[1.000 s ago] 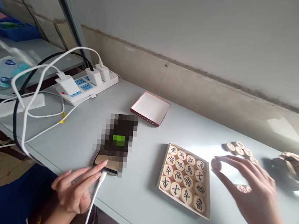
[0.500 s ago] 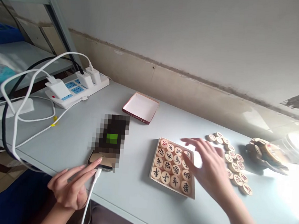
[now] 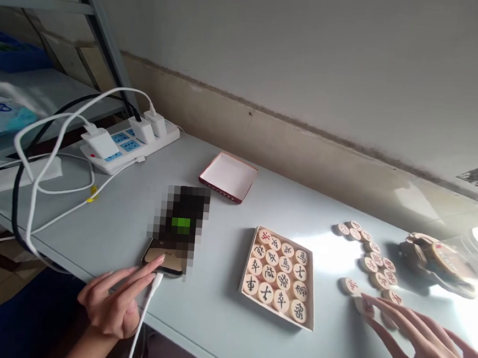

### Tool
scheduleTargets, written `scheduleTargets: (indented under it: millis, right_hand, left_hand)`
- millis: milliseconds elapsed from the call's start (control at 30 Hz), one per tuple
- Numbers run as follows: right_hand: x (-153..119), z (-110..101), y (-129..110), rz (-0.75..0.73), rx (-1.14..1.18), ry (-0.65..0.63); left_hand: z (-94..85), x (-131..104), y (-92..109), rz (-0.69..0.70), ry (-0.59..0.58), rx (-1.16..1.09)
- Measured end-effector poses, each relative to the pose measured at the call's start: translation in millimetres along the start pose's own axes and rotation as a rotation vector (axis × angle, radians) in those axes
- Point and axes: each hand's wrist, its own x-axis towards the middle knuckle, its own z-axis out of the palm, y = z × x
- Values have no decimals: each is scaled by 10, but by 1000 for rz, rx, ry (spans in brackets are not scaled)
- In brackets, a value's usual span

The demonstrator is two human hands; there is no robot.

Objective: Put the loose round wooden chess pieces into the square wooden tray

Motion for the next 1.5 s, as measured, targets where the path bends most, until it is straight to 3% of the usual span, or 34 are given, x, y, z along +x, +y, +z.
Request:
scheduleTargets:
  millis: [233, 467, 667, 933, 1500]
  right_hand:
    - [568, -33, -591, -190, 29, 135]
    - [809, 72, -955, -336, -16, 96]
    - [775, 126, -1000, -323, 9, 126]
    - [770, 184, -962, -308, 109, 75]
    - [739, 232, -957, -301, 197, 50]
  left_hand:
    - [-5, -49, 6, -15, 9, -38]
    - [3, -116, 2, -33, 24, -52]
    - [-11, -54, 62, -87, -6, -51]
    - [-8, -104, 51, -104, -15, -29]
    - [-2, -6, 8, -67, 59, -110]
